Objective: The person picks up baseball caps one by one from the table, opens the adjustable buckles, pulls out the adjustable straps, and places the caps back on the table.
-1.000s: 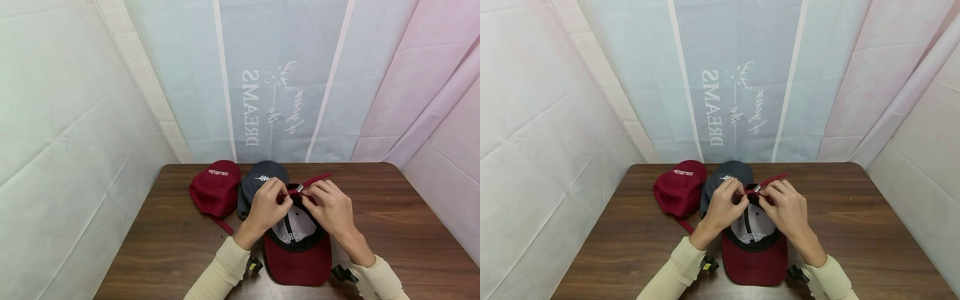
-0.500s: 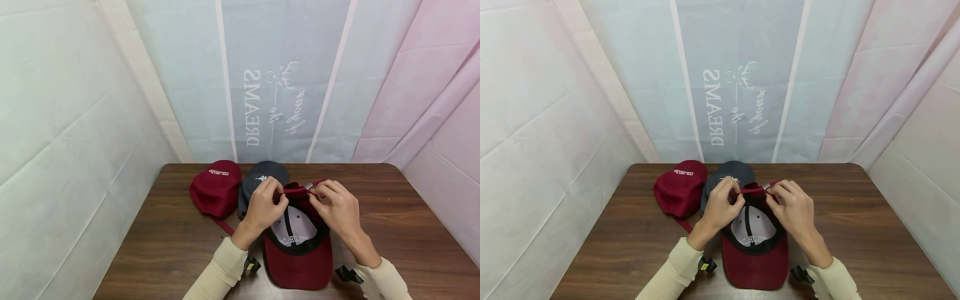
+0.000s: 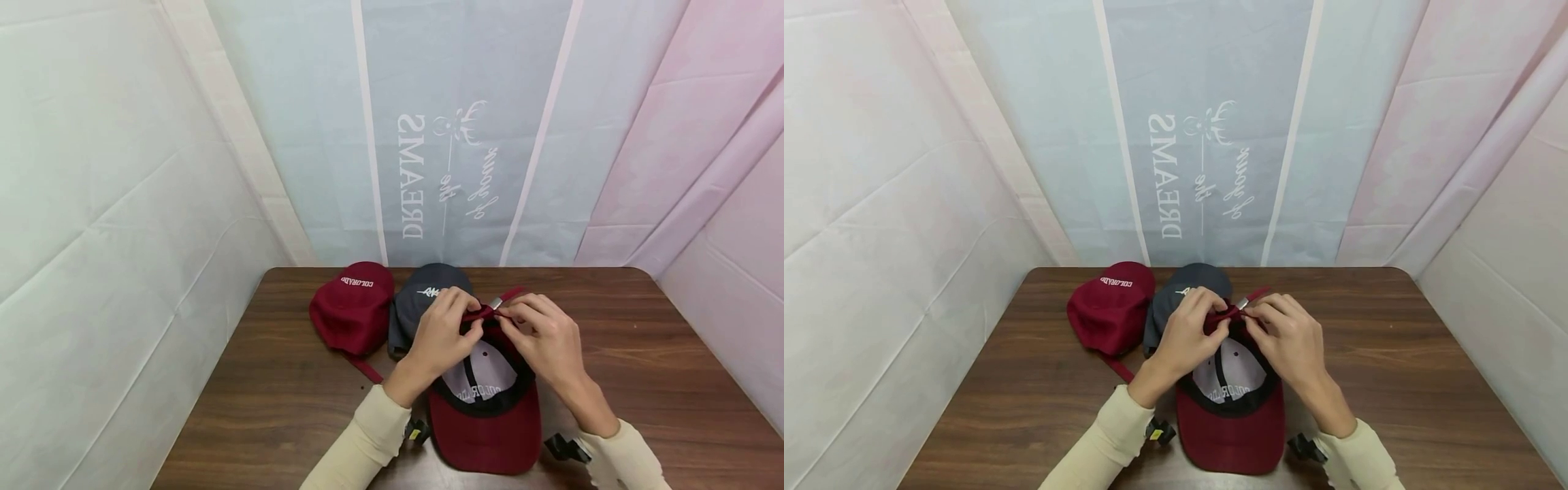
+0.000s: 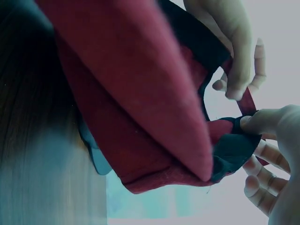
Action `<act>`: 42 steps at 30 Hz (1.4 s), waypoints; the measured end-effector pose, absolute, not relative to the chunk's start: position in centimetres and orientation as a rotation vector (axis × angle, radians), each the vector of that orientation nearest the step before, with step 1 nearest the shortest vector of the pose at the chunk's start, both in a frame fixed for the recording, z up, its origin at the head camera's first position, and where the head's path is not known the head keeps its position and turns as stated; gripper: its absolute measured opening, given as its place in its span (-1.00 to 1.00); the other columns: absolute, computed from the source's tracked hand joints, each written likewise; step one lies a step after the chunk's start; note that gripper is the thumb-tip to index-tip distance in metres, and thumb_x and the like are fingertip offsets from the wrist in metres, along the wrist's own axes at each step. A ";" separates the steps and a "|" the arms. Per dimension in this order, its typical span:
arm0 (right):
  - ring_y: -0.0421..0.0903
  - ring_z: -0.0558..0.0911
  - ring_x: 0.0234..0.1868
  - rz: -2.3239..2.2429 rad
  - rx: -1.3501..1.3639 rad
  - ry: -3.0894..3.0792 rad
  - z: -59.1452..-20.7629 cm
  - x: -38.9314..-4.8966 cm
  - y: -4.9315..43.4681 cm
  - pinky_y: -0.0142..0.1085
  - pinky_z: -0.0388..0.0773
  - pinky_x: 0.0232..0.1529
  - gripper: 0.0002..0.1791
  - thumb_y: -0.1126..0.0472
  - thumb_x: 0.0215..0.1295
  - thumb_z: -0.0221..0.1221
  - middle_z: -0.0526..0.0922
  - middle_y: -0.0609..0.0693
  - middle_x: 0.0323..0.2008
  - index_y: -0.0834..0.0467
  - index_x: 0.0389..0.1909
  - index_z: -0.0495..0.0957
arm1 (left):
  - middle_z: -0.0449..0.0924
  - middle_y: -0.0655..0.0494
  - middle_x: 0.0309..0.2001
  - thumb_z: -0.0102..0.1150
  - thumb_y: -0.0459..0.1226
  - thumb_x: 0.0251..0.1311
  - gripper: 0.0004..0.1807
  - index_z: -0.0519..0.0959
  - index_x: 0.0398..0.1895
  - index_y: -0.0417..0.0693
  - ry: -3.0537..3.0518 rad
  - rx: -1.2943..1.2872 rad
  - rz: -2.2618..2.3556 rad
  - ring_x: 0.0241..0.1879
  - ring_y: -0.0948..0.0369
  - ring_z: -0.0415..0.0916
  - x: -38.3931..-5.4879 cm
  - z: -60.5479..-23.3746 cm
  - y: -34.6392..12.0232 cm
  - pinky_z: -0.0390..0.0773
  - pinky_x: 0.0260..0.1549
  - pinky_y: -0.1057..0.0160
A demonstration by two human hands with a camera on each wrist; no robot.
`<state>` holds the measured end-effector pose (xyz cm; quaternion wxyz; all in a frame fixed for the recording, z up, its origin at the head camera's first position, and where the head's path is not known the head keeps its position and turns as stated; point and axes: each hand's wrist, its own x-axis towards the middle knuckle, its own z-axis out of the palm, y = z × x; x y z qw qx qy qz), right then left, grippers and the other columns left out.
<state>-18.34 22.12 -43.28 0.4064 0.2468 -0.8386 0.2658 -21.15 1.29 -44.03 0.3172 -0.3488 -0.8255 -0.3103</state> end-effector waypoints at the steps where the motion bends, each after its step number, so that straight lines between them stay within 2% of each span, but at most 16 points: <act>1: -0.19 0.54 -0.38 0.677 0.638 -2.108 -43.3 -18.4 22.0 -0.45 0.40 -0.42 -0.75 0.02 0.47 0.30 0.78 -0.07 -0.26 0.08 -0.31 0.81 | 0.60 0.17 -0.16 0.38 -0.35 0.22 -0.80 0.61 -0.14 -0.01 -2.166 -0.926 -0.801 -0.19 0.25 0.51 -21.2 -43.9 1.4 0.57 -0.13 0.36; 4: -0.20 0.53 -0.38 0.702 0.680 -2.069 -43.2 -18.4 21.8 -0.46 0.37 -0.44 -0.56 -0.13 0.58 0.16 0.78 -0.06 -0.25 0.08 -0.29 0.82 | 0.61 0.19 -0.20 0.36 -0.32 0.27 -0.85 0.62 -0.14 0.01 -2.148 -0.941 -0.762 -0.25 0.27 0.50 -21.2 -43.7 1.7 0.54 -0.17 0.36; 6: -0.20 0.53 -0.38 0.708 0.692 -2.047 -43.1 -18.4 21.6 -0.48 0.36 -0.45 -0.54 -0.15 0.59 0.15 0.79 -0.06 -0.25 0.08 -0.29 0.83 | 0.61 0.20 -0.22 0.35 -0.32 0.30 -0.89 0.63 -0.16 0.01 -2.139 -0.943 -0.751 -0.29 0.29 0.50 -21.2 -43.6 1.8 0.53 -0.20 0.37; 8: -0.20 0.54 -0.38 0.706 0.689 -2.034 -43.1 -18.4 21.5 -0.47 0.36 -0.46 -0.63 -0.08 0.56 0.22 0.79 -0.06 -0.26 0.08 -0.28 0.82 | 0.61 0.19 -0.23 0.34 -0.32 0.33 -0.91 0.63 -0.18 0.02 -2.136 -0.944 -0.753 -0.33 0.31 0.50 -21.1 -43.6 1.9 0.52 -0.24 0.39; 12: -0.17 0.61 -0.34 0.650 0.645 -2.067 -43.0 -18.2 21.2 -0.37 0.46 -0.42 -0.90 0.15 0.30 0.39 0.78 -0.09 -0.26 0.08 -0.26 0.80 | 0.61 0.18 -0.23 0.32 -0.33 0.35 -0.94 0.63 -0.23 0.02 -2.135 -0.943 -0.767 -0.36 0.33 0.52 -21.0 -43.4 1.9 0.53 -0.29 0.45; 15: -0.14 0.65 -0.30 0.597 0.627 -2.094 -42.9 -18.1 21.0 -0.27 0.53 -0.38 -0.89 0.25 0.17 0.44 0.78 -0.09 -0.27 0.09 -0.26 0.79 | 0.61 0.17 -0.22 0.27 -0.31 0.38 -0.98 0.64 -0.22 0.00 -2.137 -0.938 -0.781 -0.35 0.33 0.53 -20.9 -43.4 1.9 0.53 -0.29 0.47; 23: -0.14 0.60 -0.40 0.561 0.612 -2.052 -42.7 -18.2 20.7 -0.26 0.49 -0.47 -0.95 0.24 0.14 0.37 0.77 -0.10 -0.39 0.06 -0.38 0.78 | 0.62 0.17 -0.25 0.28 -0.36 0.33 -0.95 0.64 -0.27 0.00 -2.117 -0.926 -0.814 -0.35 0.34 0.53 -20.8 -43.3 1.8 0.53 -0.31 0.49; 30: -0.15 0.57 -0.44 0.558 0.598 -2.043 -42.7 -18.2 20.7 -0.27 0.46 -0.52 -0.95 0.23 0.13 0.36 0.78 -0.10 -0.42 0.04 -0.40 0.79 | 0.63 0.17 -0.28 0.33 -0.40 0.24 -0.89 0.61 -0.31 -0.01 -2.080 -0.921 -0.818 -0.37 0.33 0.51 -20.8 -43.2 1.7 0.50 -0.32 0.51; 42: -0.15 0.58 -0.43 0.542 0.582 -2.070 -42.6 -18.1 20.8 -0.25 0.48 -0.51 -0.94 0.23 0.11 0.38 0.78 -0.10 -0.41 0.03 -0.39 0.79 | 0.65 0.15 -0.29 0.35 -0.41 0.24 -0.89 0.62 -0.31 -0.04 -2.060 -0.922 -0.835 -0.35 0.29 0.56 -20.9 -43.3 1.4 0.54 -0.30 0.50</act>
